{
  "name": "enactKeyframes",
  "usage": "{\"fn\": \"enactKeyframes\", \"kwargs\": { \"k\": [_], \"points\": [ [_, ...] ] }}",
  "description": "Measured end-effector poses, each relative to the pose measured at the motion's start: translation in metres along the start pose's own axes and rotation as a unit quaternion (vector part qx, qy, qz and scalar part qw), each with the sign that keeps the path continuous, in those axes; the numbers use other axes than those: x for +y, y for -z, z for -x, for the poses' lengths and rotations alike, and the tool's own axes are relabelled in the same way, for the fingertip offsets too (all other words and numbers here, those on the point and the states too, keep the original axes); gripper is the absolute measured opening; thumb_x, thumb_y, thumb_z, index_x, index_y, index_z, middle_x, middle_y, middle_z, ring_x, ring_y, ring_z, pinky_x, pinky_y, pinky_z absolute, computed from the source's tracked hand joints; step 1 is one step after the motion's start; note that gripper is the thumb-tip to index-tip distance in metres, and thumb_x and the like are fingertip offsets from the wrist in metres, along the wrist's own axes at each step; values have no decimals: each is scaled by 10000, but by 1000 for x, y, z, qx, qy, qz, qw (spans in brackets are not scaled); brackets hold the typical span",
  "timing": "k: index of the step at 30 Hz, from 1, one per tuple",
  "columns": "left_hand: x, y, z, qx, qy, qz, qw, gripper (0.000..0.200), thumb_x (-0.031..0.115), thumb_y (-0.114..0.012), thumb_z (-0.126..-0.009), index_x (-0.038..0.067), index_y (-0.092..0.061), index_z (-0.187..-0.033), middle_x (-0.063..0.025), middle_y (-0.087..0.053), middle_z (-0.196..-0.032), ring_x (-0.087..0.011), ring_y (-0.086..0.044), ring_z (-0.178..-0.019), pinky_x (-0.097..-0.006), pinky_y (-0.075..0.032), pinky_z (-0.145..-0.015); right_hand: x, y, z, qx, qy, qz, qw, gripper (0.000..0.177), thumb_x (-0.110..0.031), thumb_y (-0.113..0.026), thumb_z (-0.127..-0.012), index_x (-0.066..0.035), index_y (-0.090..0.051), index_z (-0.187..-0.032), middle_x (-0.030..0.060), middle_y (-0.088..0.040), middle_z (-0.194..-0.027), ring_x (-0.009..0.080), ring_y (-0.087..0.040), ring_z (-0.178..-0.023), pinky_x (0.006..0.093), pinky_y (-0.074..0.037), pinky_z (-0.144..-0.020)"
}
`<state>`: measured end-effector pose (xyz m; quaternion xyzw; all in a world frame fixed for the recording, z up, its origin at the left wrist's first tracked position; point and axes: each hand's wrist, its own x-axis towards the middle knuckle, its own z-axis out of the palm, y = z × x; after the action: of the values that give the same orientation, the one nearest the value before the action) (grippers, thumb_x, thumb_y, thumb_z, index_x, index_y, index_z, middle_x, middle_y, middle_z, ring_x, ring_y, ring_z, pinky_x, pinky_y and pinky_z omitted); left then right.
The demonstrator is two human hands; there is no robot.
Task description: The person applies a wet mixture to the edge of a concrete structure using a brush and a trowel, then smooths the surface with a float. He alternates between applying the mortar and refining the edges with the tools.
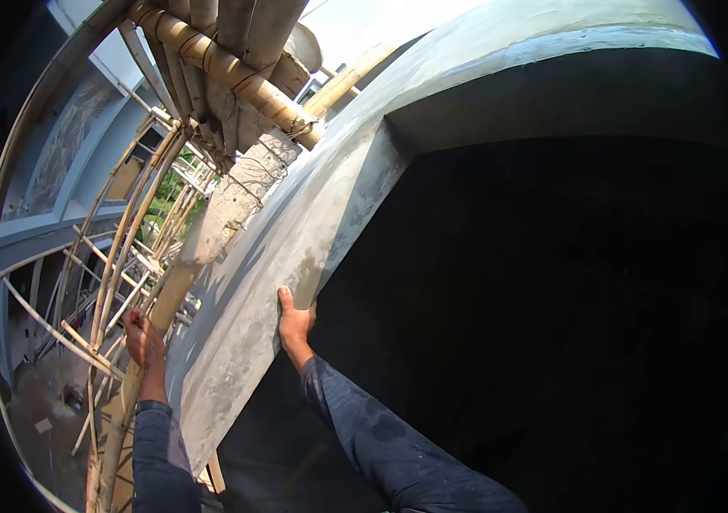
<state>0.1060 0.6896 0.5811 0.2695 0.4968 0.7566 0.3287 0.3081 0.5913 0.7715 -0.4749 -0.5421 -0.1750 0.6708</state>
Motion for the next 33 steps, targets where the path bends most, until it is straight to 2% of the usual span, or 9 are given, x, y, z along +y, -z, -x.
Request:
{"fn": "enactKeyframes", "kwargs": {
  "k": [3, 7, 10, 12, 18, 20, 22, 24, 33],
  "points": [
    [0, -1, 0, 15, -37, 38, 998, 182, 296, -501, -939, 201, -520, -1093, -117, -657, -1008, -375, -622, -912, -446, -470, -736, -1, -1, 0, 6, 20, -19, 1000, 603, -344, -757, -799, 21, -517, -1214, 106, -594, -1134, 208, -553, -1035, 325, -422, -934],
    [-3, 1, -1, -1, -18, 29, 999, 193, 288, -497, -938, 179, -522, -1096, -116, -653, -1028, -368, -614, -937, -436, -466, -763, 0, 2, 2, -3, -20, -14, 1000, 610, -343, -759, -797, 16, -513, -1224, 104, -592, -1140, 207, -551, -1043, 325, -421, -938],
    [-1, 1, -1, 4, -18, 16, 1000, 198, 289, -497, -938, 171, -522, -1095, -127, -652, -1026, -375, -610, -939, -434, -467, -772, -2, 0, 2, -6, -19, -23, 1000, 613, -345, -761, -795, 11, -512, -1228, 100, -593, -1138, 206, -551, -1049, 324, -421, -938],
    [-2, -2, -2, 11, -10, 4, 1000, 197, 289, -496, -939, 169, -523, -1094, -131, -651, -1025, -379, -609, -937, -433, -467, -775, -2, 0, 1, 7, -8, -23, 1000, 668, -396, -784, -753, 10, -525, -1216, 132, -611, -1136, 242, -572, -1048, 349, -434, -928],
    [2, 1, 1, 29, -32, 16, 999, 185, 243, -513, -929, 185, -515, -1105, -124, -654, -1010, -379, -617, -917, -448, -472, -749, 6, -1, 0, 5, -13, -29, 999, 653, -383, -772, -771, 17, -516, -1219, 133, -607, -1128, 246, -566, -1043, 346, -427, -937],
    [4, 3, 3, 2, -2, 29, 1000, 253, 303, -483, -953, 122, -537, -1121, -123, -642, -1045, -319, -608, -961, -388, -453, -822, 9, -1, -2, -3, -14, -26, 1000, 654, -387, -764, -779, 17, -509, -1226, 134, -598, -1141, 245, -559, -1056, 350, -422, -943],
    [-1, 1, 1, 3, -14, 35, 999, 233, 287, -484, -946, 118, -543, -1095, -126, -642, -1039, -313, -609, -958, -384, -451, -821, 13, -1, -3, 0, 11, -32, 999, 652, -388, -755, -788, 17, -502, -1232, 133, -586, -1156, 242, -548, -1071, 352, -414, -951],
    [-4, -1, 0, 19, -53, 36, 998, 145, 233, -518, -929, 190, -508, -1067, -102, -660, -950, -365, -632, -867, -435, -476, -702, 15, 0, -3, -18, 6, -24, 1000, 656, -368, -745, -816, 22, -475, -1268, 100, -568, -1184, 210, -522, -1081, 323, -395, -966],
    [-3, 0, 2, 33, -54, 43, 997, 152, 261, -517, -926, 201, -508, -1066, -97, -663, -932, -367, -632, -843, -430, -474, -687, 6, 0, -1, 3, 1, -29, 1000, 643, -367, -760, -791, 23, -502, -1232, 128, -589, -1147, 233, -546, -1069, 344, -412, -950]
  ]
}}
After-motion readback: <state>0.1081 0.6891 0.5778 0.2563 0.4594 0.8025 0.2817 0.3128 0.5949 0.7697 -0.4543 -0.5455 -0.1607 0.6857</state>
